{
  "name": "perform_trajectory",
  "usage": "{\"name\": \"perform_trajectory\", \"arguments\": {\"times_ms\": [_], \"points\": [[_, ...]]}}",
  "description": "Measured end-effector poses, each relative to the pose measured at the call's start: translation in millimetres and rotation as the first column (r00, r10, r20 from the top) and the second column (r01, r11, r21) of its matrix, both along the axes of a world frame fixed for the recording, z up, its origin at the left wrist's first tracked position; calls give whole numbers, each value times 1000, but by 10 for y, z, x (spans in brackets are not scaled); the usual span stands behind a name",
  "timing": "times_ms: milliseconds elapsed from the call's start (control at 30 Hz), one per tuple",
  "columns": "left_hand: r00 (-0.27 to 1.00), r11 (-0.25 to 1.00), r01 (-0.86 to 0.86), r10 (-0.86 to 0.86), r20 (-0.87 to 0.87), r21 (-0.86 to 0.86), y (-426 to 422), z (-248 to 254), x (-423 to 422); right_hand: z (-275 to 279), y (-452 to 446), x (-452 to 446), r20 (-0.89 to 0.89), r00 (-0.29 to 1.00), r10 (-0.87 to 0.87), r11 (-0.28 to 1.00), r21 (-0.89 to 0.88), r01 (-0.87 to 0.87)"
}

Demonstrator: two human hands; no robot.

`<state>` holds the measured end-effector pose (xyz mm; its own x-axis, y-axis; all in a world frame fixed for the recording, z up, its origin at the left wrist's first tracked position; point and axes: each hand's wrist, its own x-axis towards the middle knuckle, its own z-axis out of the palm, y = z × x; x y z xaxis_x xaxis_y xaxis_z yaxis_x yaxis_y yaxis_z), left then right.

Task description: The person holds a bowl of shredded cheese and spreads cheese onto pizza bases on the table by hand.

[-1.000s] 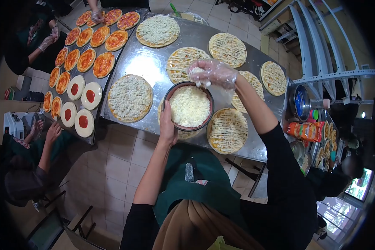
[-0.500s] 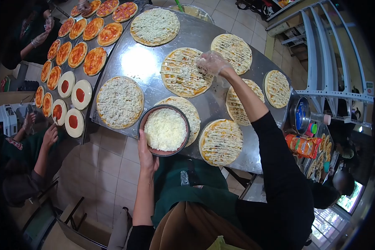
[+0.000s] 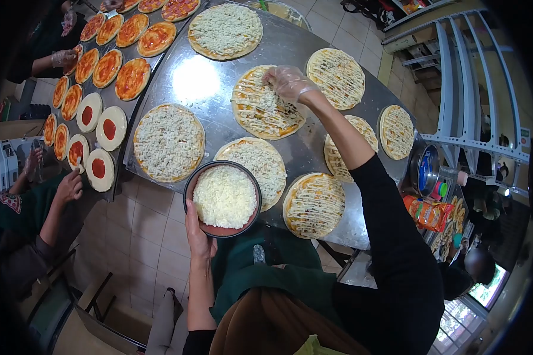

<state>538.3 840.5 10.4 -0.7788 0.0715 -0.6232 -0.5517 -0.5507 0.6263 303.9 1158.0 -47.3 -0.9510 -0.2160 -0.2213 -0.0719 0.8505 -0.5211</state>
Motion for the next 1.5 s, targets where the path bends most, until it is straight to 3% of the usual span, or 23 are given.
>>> {"name": "perform_trajectory", "arguments": {"times_ms": [200,233,333,433,533,633,733,833,933,1133,1233,1333,1500], "points": [[1000,1000,-9,8,22,14,-53,26,22,9,165,-112,-62,984,-168,981,84,173],[1000,1000,-14,14,24,22,-57,23,26,13,220,-148,3,986,-168,978,128,166],[999,999,-27,26,37,32,-73,15,31,-157,440,-152,-32,996,-86,996,-8,85],[999,998,22,-24,35,50,-143,-44,54,-345,438,-192,-116,990,-80,997,4,81],[999,1000,17,-18,29,22,-152,-32,48,-52,134,-166,-65,989,-130,986,94,136],[1000,1000,3,-3,23,4,-151,-2,38,-141,-24,-229,-87,993,-78,980,178,92],[1000,1000,4,-4,29,10,-171,17,42,55,-233,-219,18,999,-34,984,175,30],[998,999,-46,45,35,29,-153,48,39,-27,-258,-119,-254,950,183,979,137,-151],[998,998,-55,54,42,29,-168,33,59,-55,-329,3,-382,917,114,979,-111,-169],[996,997,-77,75,54,24,-195,-17,103,-80,-473,129,-400,895,200,959,-106,-262],[996,996,-72,70,54,44,-181,18,86,-60,-525,193,-362,918,165,951,-187,-245],[995,995,-85,82,57,44,-182,-7,100,-12,-567,281,-300,934,192,964,-121,-237],[996,997,-70,68,58,25,-176,-8,107,-24,-620,422,-371,907,201,968,-65,-242]]}}
